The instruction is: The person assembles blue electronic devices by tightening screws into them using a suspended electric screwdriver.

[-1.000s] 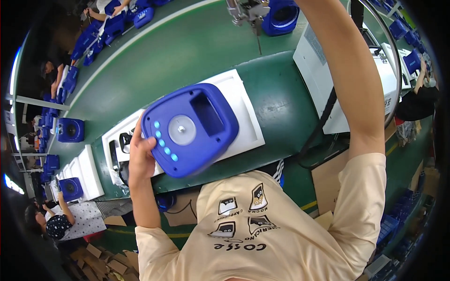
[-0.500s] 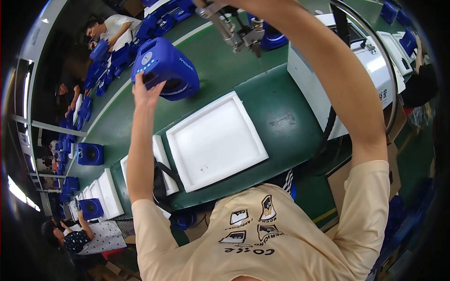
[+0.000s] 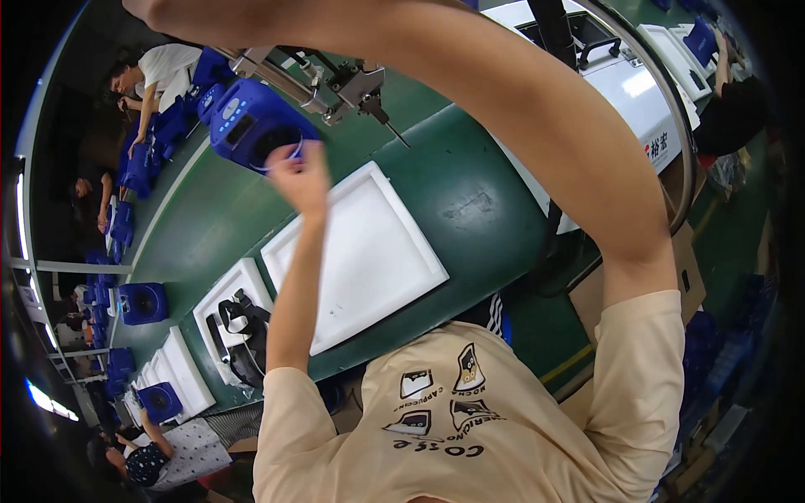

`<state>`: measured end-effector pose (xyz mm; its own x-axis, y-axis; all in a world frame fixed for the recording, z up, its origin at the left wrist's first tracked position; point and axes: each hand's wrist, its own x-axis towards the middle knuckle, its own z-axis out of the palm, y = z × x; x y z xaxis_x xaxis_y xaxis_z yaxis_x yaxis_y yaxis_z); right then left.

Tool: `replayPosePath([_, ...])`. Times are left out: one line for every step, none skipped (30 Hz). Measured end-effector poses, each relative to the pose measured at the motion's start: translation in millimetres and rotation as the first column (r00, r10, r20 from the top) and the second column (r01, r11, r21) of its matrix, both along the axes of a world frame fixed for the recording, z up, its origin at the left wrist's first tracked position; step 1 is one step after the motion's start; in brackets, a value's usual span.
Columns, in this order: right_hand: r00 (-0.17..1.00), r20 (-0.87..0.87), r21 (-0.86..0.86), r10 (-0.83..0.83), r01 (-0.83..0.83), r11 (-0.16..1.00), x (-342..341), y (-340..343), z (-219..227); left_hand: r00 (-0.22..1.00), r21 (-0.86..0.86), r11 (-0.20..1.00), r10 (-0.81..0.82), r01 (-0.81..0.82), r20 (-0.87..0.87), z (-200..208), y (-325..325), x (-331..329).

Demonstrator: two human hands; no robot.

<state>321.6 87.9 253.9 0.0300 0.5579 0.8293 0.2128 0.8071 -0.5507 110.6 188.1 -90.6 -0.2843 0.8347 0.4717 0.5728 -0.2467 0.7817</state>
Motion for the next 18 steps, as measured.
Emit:
replayPosePath([1.0, 0.007, -0.014, -0.007, 0.007, 1.0, 5.1, 1.0, -4.6, 0.955, -0.084, 0.966, -0.256, 0.245, -0.151, -5.9, -27.4, 39.1])
replayPosePath([0.998, -0.014, -0.045, 0.067, -0.068, 0.997, 3.9, -1.4, -2.4, 0.84, -0.171, 0.838, -0.536, 0.518, -0.082, -25.7, -38.4, 62.3])
replayPosePath([0.992, -0.035, -0.082, 0.12, -0.123, 0.989, 7.2, -1.5, -3.6, 0.756, -0.283, 0.72, -0.654, 0.634, 0.029, -34.6, -51.7, 93.3])
replayPosePath([0.992, -0.027, -0.085, 0.124, -0.126, 0.988, 7.2, -1.9, -3.6, 0.673, -0.234, 0.679, -0.73, 0.696, -0.117, -43.0, -52.9, 117.2])
replayPosePath([0.998, -0.023, -0.062, 0.057, -0.058, 0.996, 11.4, -2.8, -7.0, 0.618, -0.32, 0.644, -0.762, 0.695, -0.192, -43.0, -55.0, 143.2])
replayPosePath([1.0, -0.02, -0.03, 0.003, -0.004, 1.0, 10.4, -5.4, -6.6, 0.621, -0.316, 0.646, -0.761, 0.695, -0.188, -56.3, -49.1, 156.3])
replayPosePath([1.0, -0.013, -0.027, 0.015, -0.015, 1.0, 5.1, -8.6, -3.3, 0.651, -0.235, 0.693, -0.721, 0.681, -0.24, -79.9, -39.0, 162.0])
replayPosePath([1.0, -0.021, 0.013, 0.014, -0.014, 1.0, 3.6, -11.4, -2.2, 0.673, -0.153, 0.725, -0.683, 0.671, -0.285, -98.8, -31.1, 168.7])
replayPosePath([0.999, -0.036, 0.051, 0.013, -0.011, 0.999, 5.2, -10.9, -4.4, 0.663, 0.015, 0.698, -0.673, 0.716, -0.326, -104.2, -25.2, 170.3])
replayPosePath([0.999, -0.037, 0.05, 0.013, -0.011, 0.999, 6.3, -10.5, -6.1, 0.663, 0.014, 0.698, -0.674, 0.716, -0.326, -109.9, -21.3, 168.5])
replayPosePath([0.998, -0.054, 0.068, 0.025, -0.021, 0.997, 11.3, -13.0, -8.0, 0.644, 0.004, 0.659, -0.734, 0.752, -0.214, -111.6, -22.6, 171.7])
replayPosePath([0.997, -0.071, 0.088, 0.042, -0.035, 0.995, 15.3, -15.1, -9.5, 0.618, -0.001, 0.621, -0.78, 0.784, -0.098, -112.8, -22.6, 172.8])
replayPosePath([0.997, -0.081, 0.126, 0.006, 0.004, 0.992, 18.4, -16.8, -10.5, 0.559, -0.062, 0.586, -0.796, 0.808, -0.232, -112.0, -17.4, 172.5])
replayPosePath([0.997, -0.079, 0.125, 0.004, 0.006, 0.992, 19.9, -21.6, -8.9, 0.558, -0.061, 0.584, -0.797, 0.809, -0.23, -113.5, -14.1, 175.8])
replayPosePath([0.998, -0.058, 0.089, 0.035, -0.03, 0.996, 20.8, -26.4, -7.1, 0.571, -0.035, 0.617, -0.747, 0.787, -0.34, -114.7, -10.6, 178.0])
replayPosePath([0.997, -0.037, 0.054, 0.072, -0.07, 0.996, 19.9, -29.7, -5.4, 0.58, -0.003, 0.649, -0.682, 0.761, -0.445, -116.3, -9.4, 177.4])
replayPosePath([0.998, -0.039, 0.045, 0.056, -0.054, 0.997, 25.7, -26.4, -11.6, 0.585, -0.033, 0.658, -0.69, 0.752, -0.425, -108.0, -18.2, 185.2])
replayPosePath([1.0, -0.027, 0.063, -0.006, 0.008, 0.998, 26.7, -22.7, -15.9, 0.581, -0.036, 0.654, -0.695, 0.755, -0.424, -98.9, -25.3, 190.9])
